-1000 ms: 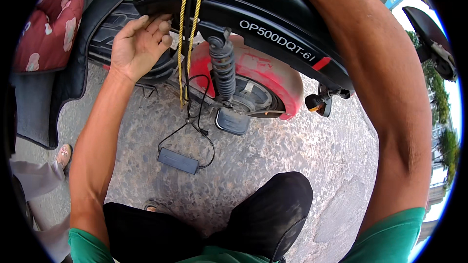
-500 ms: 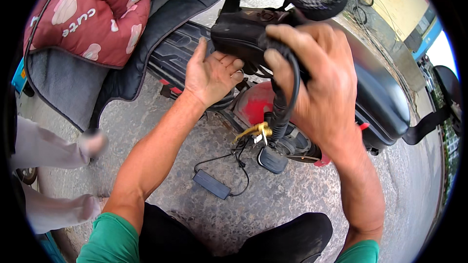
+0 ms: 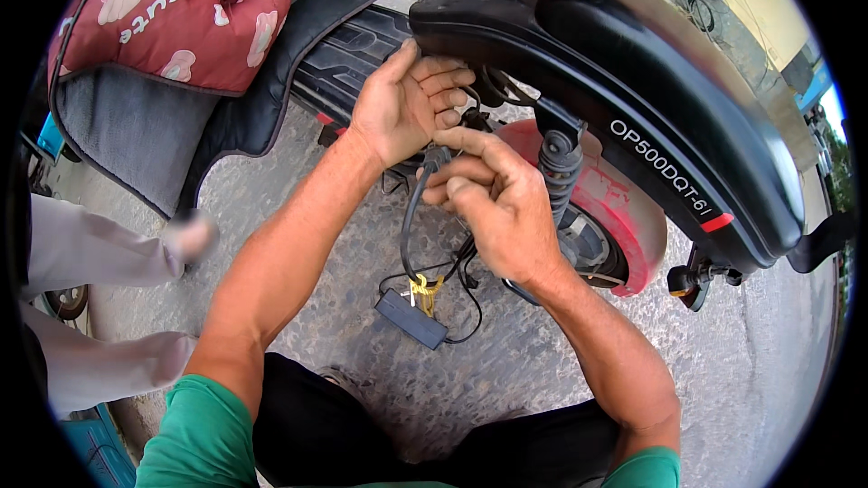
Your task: The person squats beside a red electric scooter and repeatedly handles a small black electrical connector near the rear suspension. They disconnect and reconnect the plug several times, manipulating the wires with both hands. A second person stands nearby but does not assist.
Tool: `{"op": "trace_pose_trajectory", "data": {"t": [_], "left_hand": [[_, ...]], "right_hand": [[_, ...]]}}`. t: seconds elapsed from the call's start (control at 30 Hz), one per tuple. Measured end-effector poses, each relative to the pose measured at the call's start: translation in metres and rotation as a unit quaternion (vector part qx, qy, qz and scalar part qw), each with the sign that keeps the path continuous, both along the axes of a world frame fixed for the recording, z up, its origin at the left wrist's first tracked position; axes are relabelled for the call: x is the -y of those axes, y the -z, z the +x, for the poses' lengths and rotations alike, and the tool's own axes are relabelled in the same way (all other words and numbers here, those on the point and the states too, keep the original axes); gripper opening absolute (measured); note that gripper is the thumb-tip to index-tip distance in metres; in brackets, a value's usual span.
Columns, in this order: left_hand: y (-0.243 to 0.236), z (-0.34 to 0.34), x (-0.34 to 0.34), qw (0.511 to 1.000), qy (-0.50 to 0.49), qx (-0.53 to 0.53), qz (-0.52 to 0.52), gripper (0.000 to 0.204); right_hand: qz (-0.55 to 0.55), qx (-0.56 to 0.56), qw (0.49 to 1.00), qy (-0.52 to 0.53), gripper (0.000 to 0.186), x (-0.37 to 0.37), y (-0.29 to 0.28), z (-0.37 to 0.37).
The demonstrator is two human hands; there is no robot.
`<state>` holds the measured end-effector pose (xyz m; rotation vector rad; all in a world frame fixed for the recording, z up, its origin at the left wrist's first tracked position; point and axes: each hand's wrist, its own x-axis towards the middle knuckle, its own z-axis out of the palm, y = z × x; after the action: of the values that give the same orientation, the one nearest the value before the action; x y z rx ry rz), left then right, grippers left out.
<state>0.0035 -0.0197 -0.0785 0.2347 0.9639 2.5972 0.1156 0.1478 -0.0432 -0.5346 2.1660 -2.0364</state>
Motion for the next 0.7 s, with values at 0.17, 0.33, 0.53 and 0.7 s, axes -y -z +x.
{"op": "trace_pose_trajectory", "data": {"t": [0.17,0.33,0.53,0.7], "left_hand": [[0.007,0.011,0.014,0.979,-0.026,-0.112,-0.166,0.053],[0.006,0.020,0.003,0.887,-0.090,-0.195,-0.408,0.054],[0.003,0.011,0.002,0.888,-0.093,-0.226,-0.390,0.051],[0.007,-0.003,-0.009,0.988,-0.025,-0.144,-0.038,0.033]], "right_hand": [[-0.049,0.025,0.995,0.086,0.036,0.015,0.016,-0.013],[0.005,-0.004,0.994,0.107,0.032,0.018,0.029,-0.017],[-0.020,0.018,0.995,0.092,0.032,0.014,0.022,-0.015],[-0.093,0.066,0.992,0.060,0.029,0.007,0.018,-0.015]]}}
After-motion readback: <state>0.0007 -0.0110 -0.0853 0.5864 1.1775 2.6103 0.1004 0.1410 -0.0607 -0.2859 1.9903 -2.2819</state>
